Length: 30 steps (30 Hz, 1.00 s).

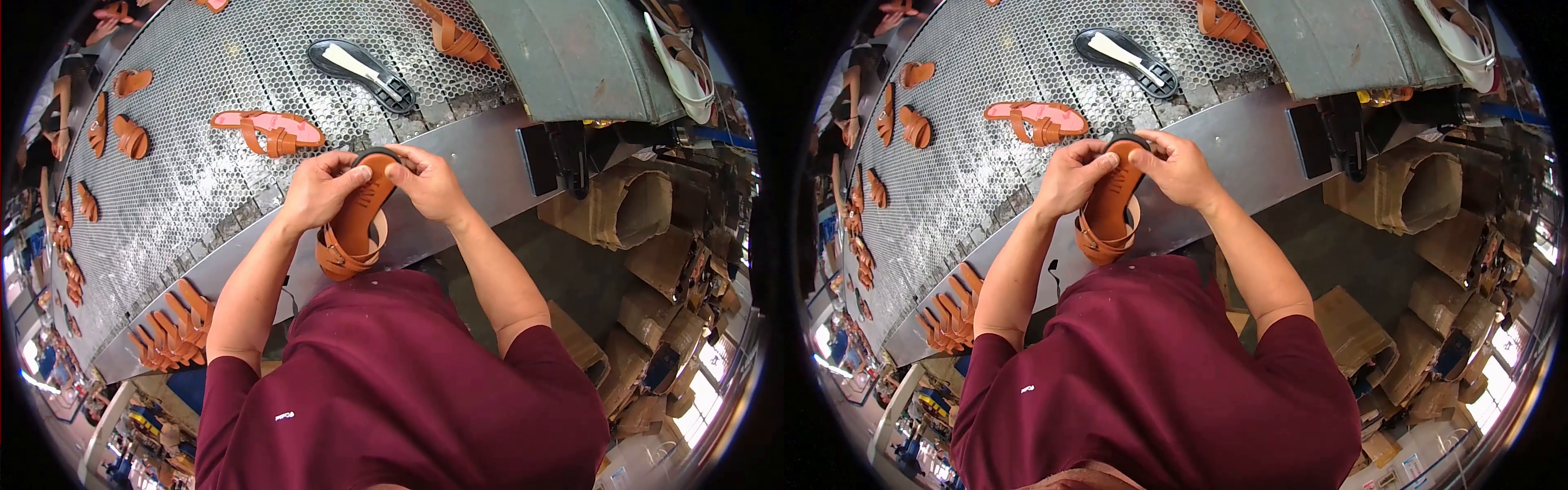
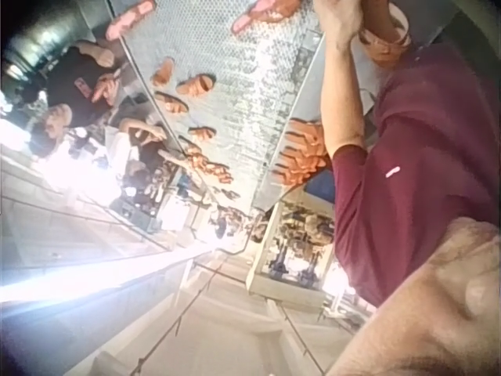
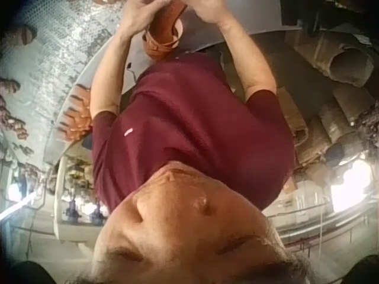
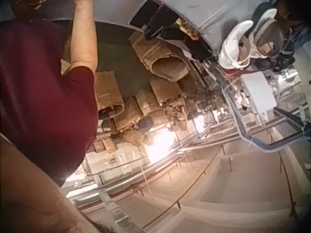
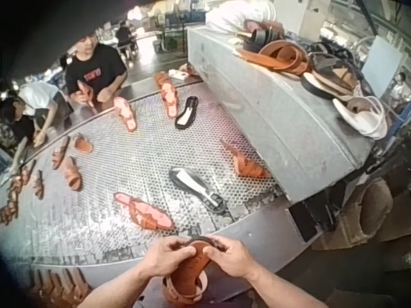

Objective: Manually assemble and inspect sandals on a factory production line.

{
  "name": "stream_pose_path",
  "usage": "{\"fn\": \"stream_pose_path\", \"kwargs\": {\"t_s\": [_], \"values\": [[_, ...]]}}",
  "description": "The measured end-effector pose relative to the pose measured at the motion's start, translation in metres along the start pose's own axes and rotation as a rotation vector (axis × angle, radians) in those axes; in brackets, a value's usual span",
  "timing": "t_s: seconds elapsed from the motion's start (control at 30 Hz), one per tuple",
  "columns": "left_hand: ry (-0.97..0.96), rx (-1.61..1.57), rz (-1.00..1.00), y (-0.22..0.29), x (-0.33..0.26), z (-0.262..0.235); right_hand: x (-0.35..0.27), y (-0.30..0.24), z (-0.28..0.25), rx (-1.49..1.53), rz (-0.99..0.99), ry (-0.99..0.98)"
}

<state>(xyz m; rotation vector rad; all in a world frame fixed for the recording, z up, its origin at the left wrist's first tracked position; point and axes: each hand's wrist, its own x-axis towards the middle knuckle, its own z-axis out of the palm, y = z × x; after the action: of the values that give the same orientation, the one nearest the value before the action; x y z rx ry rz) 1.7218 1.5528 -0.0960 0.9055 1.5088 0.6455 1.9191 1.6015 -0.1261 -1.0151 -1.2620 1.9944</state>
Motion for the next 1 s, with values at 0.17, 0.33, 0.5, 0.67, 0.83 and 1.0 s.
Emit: {"fn": "stream_pose_path", "kwargs": {"t_s": [0.17,0.33,0.5,0.67,0.83,1.0], "values": [[0.135,-0.204,0.022,-0.001,0.01,0.0,-0.014,0.015,0.009,0.024,0.298,-0.268],[0.175,-0.255,-0.052,0.008,0.008,0.005,-0.012,0.02,0.009,-0.063,0.313,-0.234],[0.142,-0.372,-0.043,-0.02,-0.017,-0.008,-0.008,0.032,-0.007,-0.02,0.253,-0.193],[-0.179,-0.479,-0.241,-0.05,-0.041,-0.002,-0.004,0.034,-0.011,-0.008,0.282,-0.214],[-0.122,-0.35,-0.143,-0.039,-0.037,0.018,-0.007,0.019,-0.007,0.067,0.308,-0.224],[-0.093,-0.426,-0.09,-0.04,-0.037,0.023,-0.007,0.008,-0.012,0.169,0.401,-0.275]]}}
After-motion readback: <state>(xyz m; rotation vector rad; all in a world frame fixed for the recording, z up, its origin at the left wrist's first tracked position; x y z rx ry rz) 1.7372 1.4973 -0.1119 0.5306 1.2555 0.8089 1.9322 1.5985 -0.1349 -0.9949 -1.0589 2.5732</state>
